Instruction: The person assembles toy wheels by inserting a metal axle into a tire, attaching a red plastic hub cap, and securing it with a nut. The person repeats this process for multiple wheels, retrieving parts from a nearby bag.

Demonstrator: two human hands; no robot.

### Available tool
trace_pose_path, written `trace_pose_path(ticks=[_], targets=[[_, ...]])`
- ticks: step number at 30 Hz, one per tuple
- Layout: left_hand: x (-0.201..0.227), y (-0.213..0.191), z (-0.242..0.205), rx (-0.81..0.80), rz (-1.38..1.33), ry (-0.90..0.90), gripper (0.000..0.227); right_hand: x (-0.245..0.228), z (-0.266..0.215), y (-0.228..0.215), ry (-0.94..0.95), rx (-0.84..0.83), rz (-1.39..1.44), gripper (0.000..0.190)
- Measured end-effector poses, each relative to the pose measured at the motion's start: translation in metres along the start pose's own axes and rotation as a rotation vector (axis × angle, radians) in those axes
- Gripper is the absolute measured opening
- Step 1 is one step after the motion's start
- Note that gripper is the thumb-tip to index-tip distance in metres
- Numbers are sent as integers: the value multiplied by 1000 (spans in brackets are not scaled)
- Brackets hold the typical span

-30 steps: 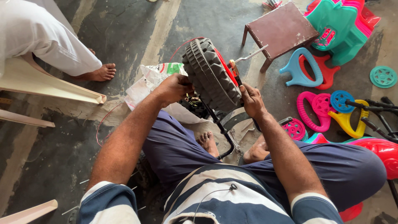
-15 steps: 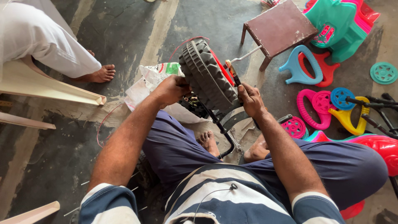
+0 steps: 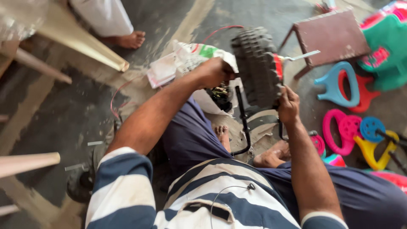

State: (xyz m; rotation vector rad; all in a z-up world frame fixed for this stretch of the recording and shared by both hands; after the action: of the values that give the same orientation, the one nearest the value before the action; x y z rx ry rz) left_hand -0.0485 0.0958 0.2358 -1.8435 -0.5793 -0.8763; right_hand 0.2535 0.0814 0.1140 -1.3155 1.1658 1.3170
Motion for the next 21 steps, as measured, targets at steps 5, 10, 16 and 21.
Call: trace_pose_path(ticks=[5, 10, 16, 21], targets=[[12, 0, -2, 14, -22, -11, 19, -15, -3, 8, -101, -115, 89, 33], [12, 4, -8, 41, 37, -5, 23, -18, -3, 10, -114, -139, 49, 37], [-4, 9, -10, 123, 93, 167, 19, -9, -3, 5, -50, -84, 91, 38], [-26, -1, -21, 258, -167, 200, 22, 20, 5, -15, -48, -21, 52, 47]])
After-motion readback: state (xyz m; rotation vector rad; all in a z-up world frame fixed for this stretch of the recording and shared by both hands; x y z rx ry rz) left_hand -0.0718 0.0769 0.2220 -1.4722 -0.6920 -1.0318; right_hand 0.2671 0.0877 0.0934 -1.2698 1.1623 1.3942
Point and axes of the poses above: each hand's wrist, its own z-axis towards the middle knuckle, its own y-axis out of the palm, x = y × z, the point moved 5 cm from there along z, towards the middle knuckle, and after that the axes turned 1 degree about y, right-handed, at the moved point
